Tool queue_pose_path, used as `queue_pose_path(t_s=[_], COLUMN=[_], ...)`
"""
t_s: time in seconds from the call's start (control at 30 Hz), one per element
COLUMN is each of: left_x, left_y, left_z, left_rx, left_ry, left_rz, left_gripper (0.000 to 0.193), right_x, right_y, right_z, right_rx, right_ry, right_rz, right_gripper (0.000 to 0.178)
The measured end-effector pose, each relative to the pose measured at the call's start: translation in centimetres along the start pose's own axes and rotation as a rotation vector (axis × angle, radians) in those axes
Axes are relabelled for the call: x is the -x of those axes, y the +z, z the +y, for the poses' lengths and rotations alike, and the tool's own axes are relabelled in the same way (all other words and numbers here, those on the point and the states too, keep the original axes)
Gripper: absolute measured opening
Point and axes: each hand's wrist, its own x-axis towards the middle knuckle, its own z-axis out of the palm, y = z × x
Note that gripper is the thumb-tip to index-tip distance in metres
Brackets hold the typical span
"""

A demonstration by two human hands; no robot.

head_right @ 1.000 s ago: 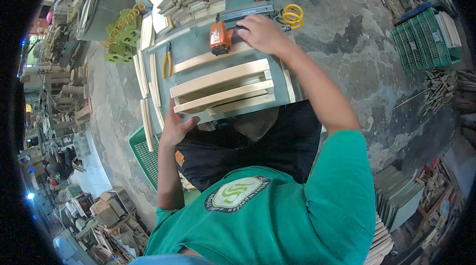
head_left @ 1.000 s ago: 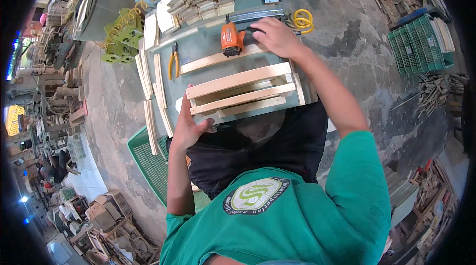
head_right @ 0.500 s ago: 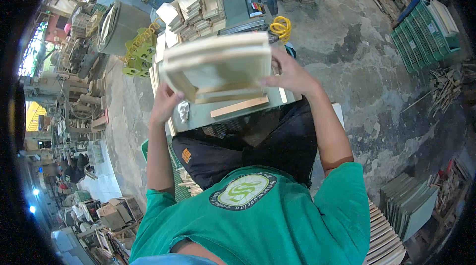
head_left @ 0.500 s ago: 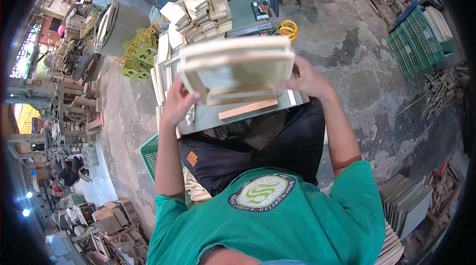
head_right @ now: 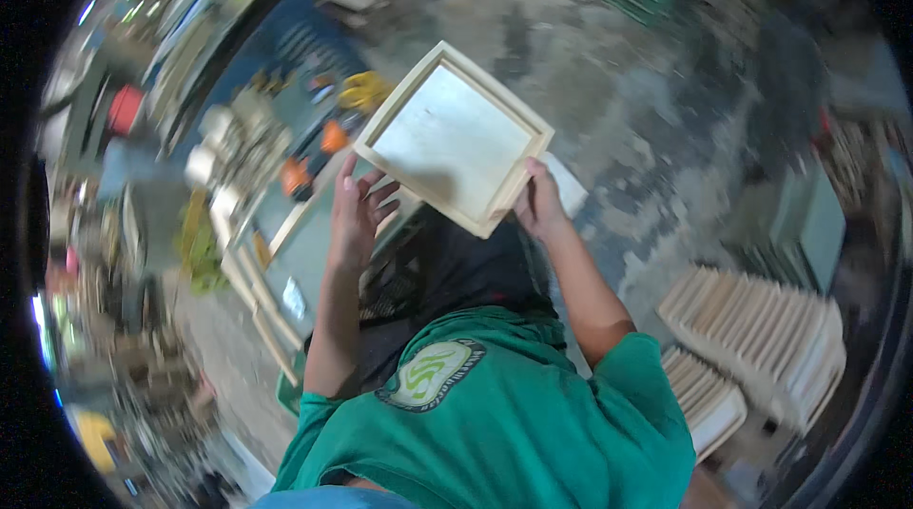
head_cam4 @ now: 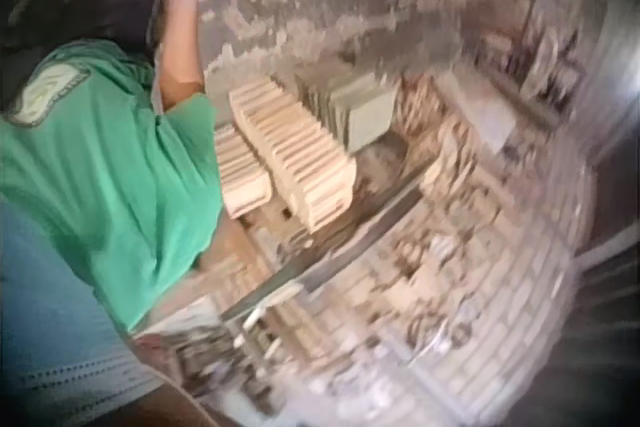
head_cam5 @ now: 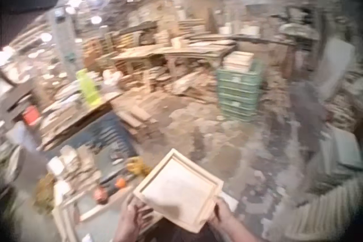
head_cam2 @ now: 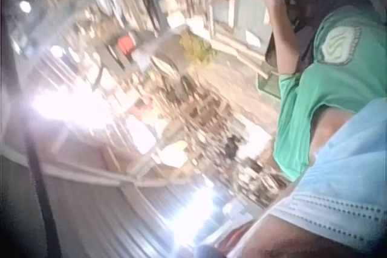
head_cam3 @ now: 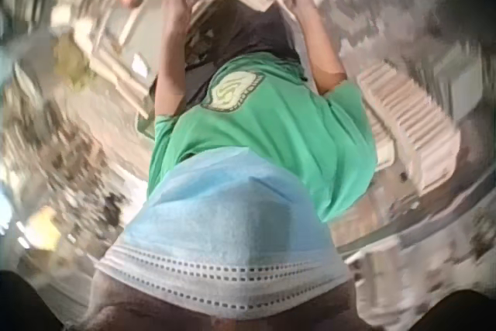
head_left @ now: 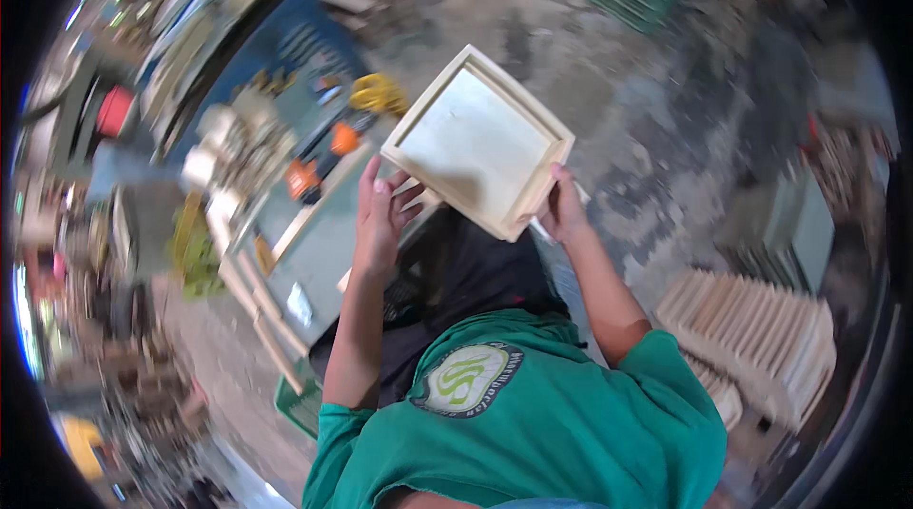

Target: Assembling wooden frames using a nail gun and wood glue.

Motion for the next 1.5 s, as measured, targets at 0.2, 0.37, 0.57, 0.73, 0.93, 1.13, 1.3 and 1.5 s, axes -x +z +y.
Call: queue_pose_path(t_s=[0.2,0.37,0.57,0.73,0.93,1.13,1.3,1.5], left_x=[-2.8,-4.1,-2.1,-1.2,-0.5,-0.2,-0.3,-0.5], left_y=[5.0,6.9,7.1,8.0,7.9,8.0,8.1,7.7], left_z=[-7.9,-15.2,-19.3,-19.3,-19.4,-18.9,-17.8,-16.6], left_rx=[-0.477,-0.781,-1.224,-1.331,-1.303,-1.352,-1.406,-1.433], left_ry=[-0.269,-0.237,0.301,0.424,0.419,0.381,0.339,0.303], left_rz=[-0.300,-0.579,-0.659,-0.556,-0.520,-0.484,-0.520,-0.547], left_gripper=[0.043,0.036,0.026,0.019,0.018,0.018,0.022,0.022], right_x=[8.7,16.0,26.9,38.1,51.1,60.6,64.7,69.2], right_y=[-13.2,-23.9,-30.7,-30.8,-33.1,-37.4,-42.9,-50.7], right_z=[1.0,5.9,18.1,19.3,13.5,3.5,0.1,0.1], right_rx=[-0.403,-0.423,-0.183,-0.453,-0.640,-0.727,-0.700,-0.491], right_ry=[-0.280,-0.487,-0.538,-0.625,-0.794,-0.638,-0.485,-0.005], right_rz=[0.426,0.821,1.671,2.220,2.452,2.490,2.501,2.384], right_gripper=[0.043,0.043,0.042,0.050,0.057,0.054,0.051,0.039])
